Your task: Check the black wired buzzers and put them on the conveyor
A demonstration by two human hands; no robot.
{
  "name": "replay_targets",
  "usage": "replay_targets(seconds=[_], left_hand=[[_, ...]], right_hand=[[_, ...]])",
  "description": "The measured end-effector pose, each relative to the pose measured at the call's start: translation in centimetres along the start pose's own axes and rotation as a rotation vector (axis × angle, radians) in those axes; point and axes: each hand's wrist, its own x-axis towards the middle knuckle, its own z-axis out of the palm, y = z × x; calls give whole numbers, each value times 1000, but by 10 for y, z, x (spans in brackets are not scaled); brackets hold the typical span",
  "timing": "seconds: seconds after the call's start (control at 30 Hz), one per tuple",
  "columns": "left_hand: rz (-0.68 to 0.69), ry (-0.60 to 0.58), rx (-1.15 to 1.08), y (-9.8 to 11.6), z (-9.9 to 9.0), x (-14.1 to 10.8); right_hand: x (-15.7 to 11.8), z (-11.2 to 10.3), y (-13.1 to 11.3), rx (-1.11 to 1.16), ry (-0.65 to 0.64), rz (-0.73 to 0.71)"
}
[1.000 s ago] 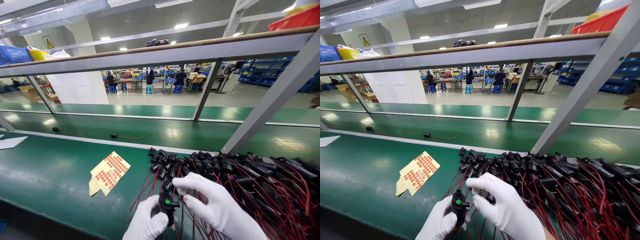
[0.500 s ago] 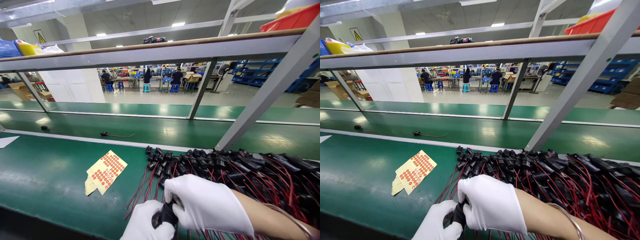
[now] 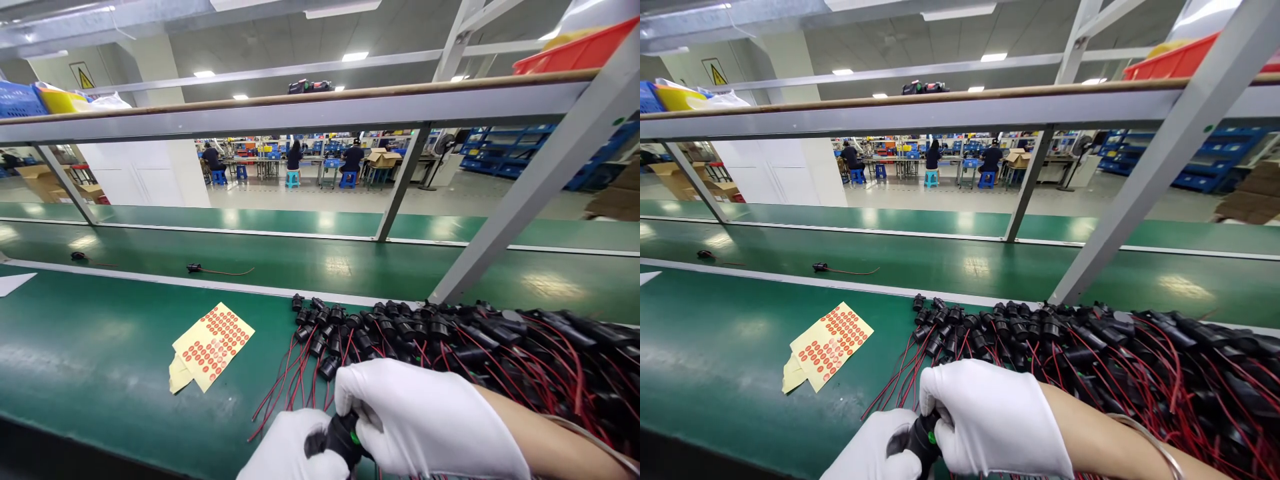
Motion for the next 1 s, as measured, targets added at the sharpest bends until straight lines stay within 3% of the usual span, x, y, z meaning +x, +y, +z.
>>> replay_targets(seconds=[0.17, 0.43, 0.6, 0.73, 0.83, 1.0], left_hand=[[106, 124, 81, -12, 2, 1], [57, 136, 341, 6, 6, 4], [68, 109, 40, -1, 8, 15], [145, 102, -311, -14, 6, 28], [307, 272, -420, -21, 14, 37], [781, 631, -196, -29, 35, 45]], right_hand=[[4, 1, 0, 4, -40, 36], [12, 9, -2, -19, -18, 105], [11, 5, 20, 338, 84, 82], [2, 17, 43, 552, 310, 136], [-3, 46, 49, 638, 419, 199], [6, 102, 35, 672, 619, 74]])
